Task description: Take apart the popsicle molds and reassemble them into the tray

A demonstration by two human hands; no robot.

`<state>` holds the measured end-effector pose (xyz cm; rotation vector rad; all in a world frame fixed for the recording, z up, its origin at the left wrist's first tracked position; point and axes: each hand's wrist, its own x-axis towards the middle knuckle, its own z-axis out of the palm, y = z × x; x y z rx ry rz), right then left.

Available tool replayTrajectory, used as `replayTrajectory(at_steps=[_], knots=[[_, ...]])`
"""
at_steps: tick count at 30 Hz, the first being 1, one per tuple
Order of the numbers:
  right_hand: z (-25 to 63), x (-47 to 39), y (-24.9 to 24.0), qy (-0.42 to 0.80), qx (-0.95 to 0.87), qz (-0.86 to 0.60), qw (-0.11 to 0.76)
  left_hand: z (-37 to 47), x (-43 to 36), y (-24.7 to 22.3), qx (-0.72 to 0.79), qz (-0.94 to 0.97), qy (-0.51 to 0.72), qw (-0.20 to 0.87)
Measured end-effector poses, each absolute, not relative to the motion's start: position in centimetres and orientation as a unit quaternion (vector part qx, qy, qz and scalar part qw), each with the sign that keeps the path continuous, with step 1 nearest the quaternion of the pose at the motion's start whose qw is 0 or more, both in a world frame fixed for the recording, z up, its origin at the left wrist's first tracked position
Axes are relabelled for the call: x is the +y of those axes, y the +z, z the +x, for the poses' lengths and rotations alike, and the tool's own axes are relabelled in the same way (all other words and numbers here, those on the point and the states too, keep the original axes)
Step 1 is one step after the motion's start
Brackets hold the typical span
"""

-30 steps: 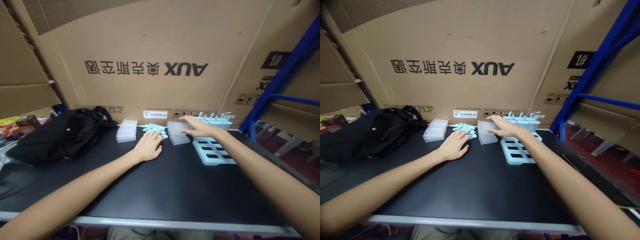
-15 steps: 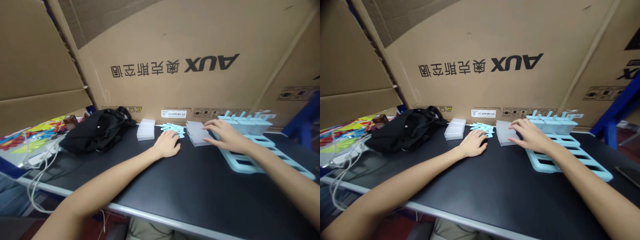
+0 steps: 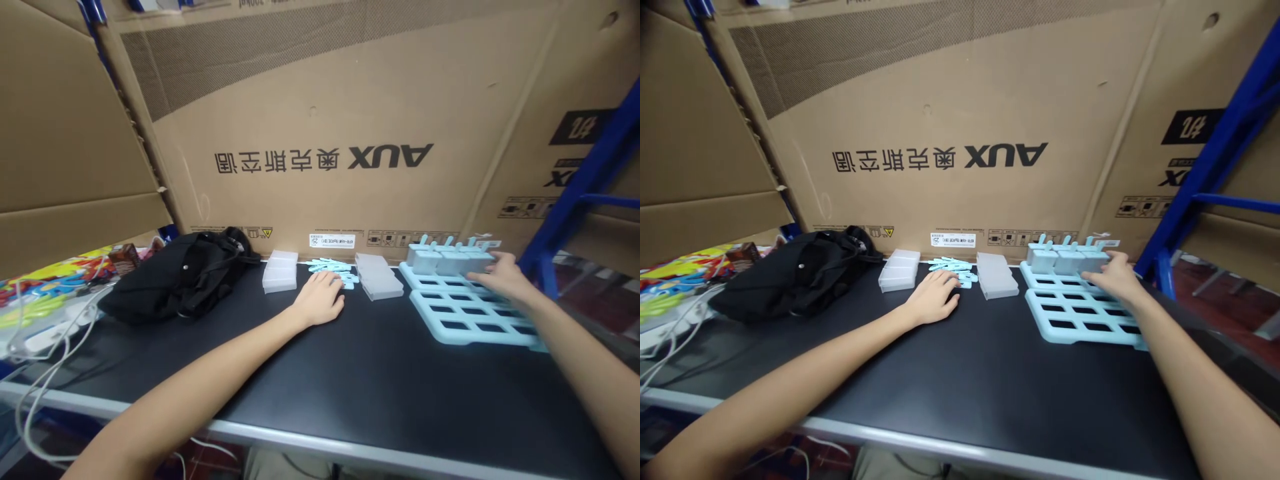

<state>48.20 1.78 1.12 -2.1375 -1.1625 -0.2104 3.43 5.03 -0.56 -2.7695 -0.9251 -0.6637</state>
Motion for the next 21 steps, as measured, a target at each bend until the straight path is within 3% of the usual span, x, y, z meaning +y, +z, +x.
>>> replayTrajectory(at_steps=[2,4,12,18,21], knots=[[47.7,1.9,1.0,-0.006,-0.442,-0.828,0.345,3.4,5.0,-0.6,-0.306,-0.923,-0.221,0.076],[47.6,2.1,1.0,-0.025,-0.420,-0.847,0.326,3.4,5.1,-0.6,-0.306,-0.923,-0.219,0.076],[47.9,2.7,1.3,-0.044,-0.427,-0.896,0.115,3.5,5.1,-0.7,-0.311,-0.924,-0.210,0.071],[46.7,2.5,1.7,-0.066,-0.427,-0.895,0.115,3.4,5.0,-0.6,-0.317,-0.924,-0.204,0.066],[46.2,2.5,1.7,-0.135,-0.418,-0.889,0.132,3.4,5.1,-0.6,-0.316,-0.925,-0.203,0.062]])
